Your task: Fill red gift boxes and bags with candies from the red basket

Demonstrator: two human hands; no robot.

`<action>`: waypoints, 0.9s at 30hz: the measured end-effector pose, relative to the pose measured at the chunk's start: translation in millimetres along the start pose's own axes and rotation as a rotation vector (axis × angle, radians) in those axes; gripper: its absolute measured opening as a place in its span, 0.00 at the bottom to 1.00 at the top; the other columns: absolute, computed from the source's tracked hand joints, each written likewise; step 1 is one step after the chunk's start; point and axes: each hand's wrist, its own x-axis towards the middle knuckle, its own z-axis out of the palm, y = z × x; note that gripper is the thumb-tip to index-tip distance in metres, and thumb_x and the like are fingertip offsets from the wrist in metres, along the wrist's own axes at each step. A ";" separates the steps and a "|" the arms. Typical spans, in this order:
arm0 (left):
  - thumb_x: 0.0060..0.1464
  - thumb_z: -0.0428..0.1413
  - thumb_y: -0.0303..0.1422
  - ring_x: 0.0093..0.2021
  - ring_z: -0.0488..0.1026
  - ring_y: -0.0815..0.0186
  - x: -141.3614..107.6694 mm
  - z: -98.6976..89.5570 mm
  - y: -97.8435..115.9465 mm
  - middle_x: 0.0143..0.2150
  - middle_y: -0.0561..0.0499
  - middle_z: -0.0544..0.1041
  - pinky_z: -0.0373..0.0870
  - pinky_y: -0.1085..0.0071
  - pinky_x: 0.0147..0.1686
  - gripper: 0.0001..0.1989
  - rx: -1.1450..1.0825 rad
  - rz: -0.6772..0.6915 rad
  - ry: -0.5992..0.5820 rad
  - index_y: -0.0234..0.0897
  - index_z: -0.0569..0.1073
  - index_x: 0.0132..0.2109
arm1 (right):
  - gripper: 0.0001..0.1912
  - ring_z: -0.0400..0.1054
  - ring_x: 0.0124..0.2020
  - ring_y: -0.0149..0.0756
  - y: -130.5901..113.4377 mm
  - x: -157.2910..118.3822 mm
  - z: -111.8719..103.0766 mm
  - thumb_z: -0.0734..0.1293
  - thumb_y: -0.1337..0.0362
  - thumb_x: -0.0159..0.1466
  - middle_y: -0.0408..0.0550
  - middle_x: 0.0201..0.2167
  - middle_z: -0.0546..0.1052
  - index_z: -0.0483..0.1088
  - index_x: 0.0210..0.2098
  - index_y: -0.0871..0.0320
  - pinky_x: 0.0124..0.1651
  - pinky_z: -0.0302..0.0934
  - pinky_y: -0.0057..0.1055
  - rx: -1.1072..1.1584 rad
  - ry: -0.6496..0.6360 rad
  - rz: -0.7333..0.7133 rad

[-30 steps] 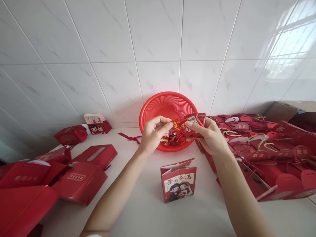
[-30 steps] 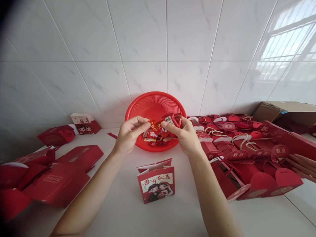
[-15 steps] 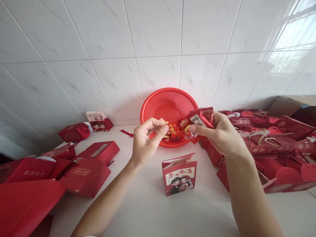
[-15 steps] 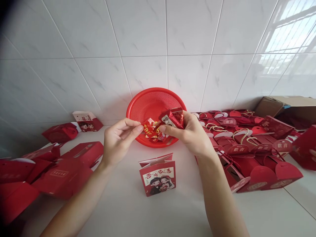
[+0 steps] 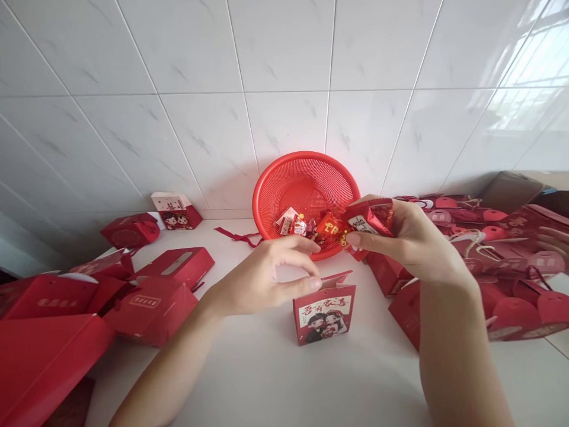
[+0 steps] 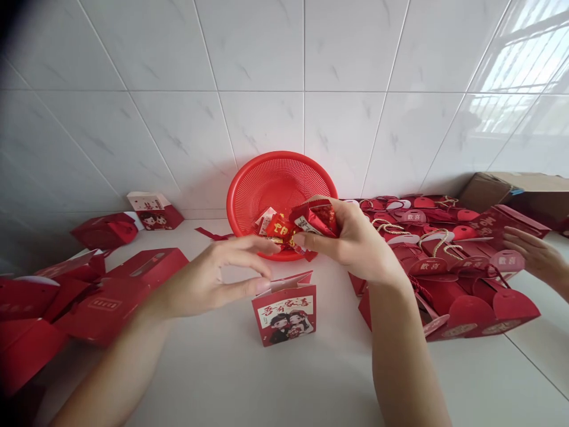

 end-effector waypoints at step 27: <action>0.59 0.61 0.41 0.51 0.78 0.58 25.6 6.5 -63.4 0.52 0.46 0.80 0.74 0.63 0.51 0.16 -0.048 -0.059 -0.141 0.42 0.80 0.53 | 0.08 0.69 0.32 0.35 27.1 17.9 22.7 0.65 0.72 0.64 0.46 0.34 0.79 0.74 0.41 0.57 0.35 0.58 0.30 -0.464 -0.347 -0.003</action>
